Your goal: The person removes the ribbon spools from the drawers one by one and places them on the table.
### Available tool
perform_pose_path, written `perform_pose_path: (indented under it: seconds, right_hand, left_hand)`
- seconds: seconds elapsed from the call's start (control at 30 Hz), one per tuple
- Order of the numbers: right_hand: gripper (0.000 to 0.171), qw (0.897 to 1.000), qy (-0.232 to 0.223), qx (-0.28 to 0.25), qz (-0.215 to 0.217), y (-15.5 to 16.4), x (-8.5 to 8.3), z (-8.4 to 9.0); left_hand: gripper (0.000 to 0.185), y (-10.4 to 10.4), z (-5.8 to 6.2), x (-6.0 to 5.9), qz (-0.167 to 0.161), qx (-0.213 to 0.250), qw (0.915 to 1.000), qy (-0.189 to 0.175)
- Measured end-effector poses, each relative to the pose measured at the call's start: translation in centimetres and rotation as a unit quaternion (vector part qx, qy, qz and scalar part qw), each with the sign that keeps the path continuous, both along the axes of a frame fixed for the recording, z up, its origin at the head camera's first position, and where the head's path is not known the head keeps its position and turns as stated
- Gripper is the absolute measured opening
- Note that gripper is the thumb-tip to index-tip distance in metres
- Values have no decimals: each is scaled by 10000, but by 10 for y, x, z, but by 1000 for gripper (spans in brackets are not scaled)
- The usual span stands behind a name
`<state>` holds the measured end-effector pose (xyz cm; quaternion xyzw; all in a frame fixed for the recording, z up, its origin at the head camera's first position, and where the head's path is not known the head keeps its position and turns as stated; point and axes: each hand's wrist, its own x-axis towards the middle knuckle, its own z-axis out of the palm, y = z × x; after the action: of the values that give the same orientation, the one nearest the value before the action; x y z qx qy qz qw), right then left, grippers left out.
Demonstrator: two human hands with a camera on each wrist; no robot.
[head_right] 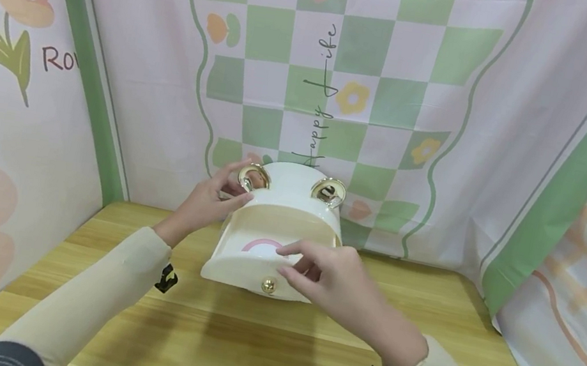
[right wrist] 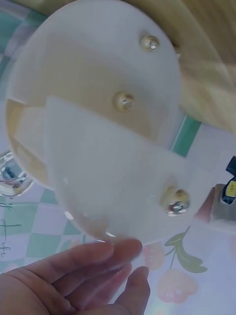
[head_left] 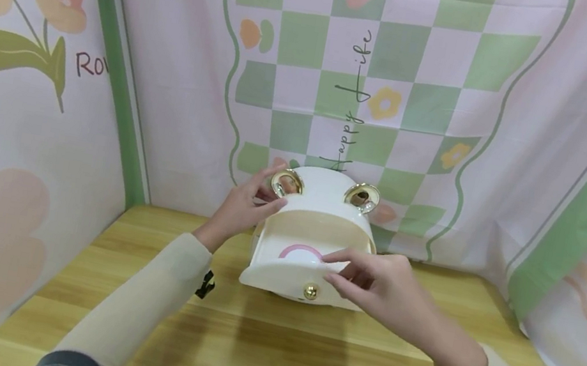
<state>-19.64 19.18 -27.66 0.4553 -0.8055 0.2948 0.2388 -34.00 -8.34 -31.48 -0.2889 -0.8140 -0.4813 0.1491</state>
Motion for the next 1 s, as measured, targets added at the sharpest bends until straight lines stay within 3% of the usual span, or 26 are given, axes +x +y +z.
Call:
perform_pose_path:
  seconds: [0.23, 0.5, 0.8, 1.0]
  right_hand:
    - [23, 9996, -55, 153, -235, 3, -14, 15]
    - [20, 9970, -88, 642, -428, 2, -38, 16]
    - [30, 9874, -653, 1429, 209, -1, -64, 14]
    - [38, 9701, -1489, 1804, 647, -2, -77, 14]
  left_hand:
    - [67, -1, 0, 1, 3, -61, 10000, 60]
    - [67, 0, 1, 0, 37, -94, 9999, 61]
    - [67, 0, 0, 0, 93, -110, 9999, 84]
    - [68, 0, 0, -1, 78, -142, 9998, 123]
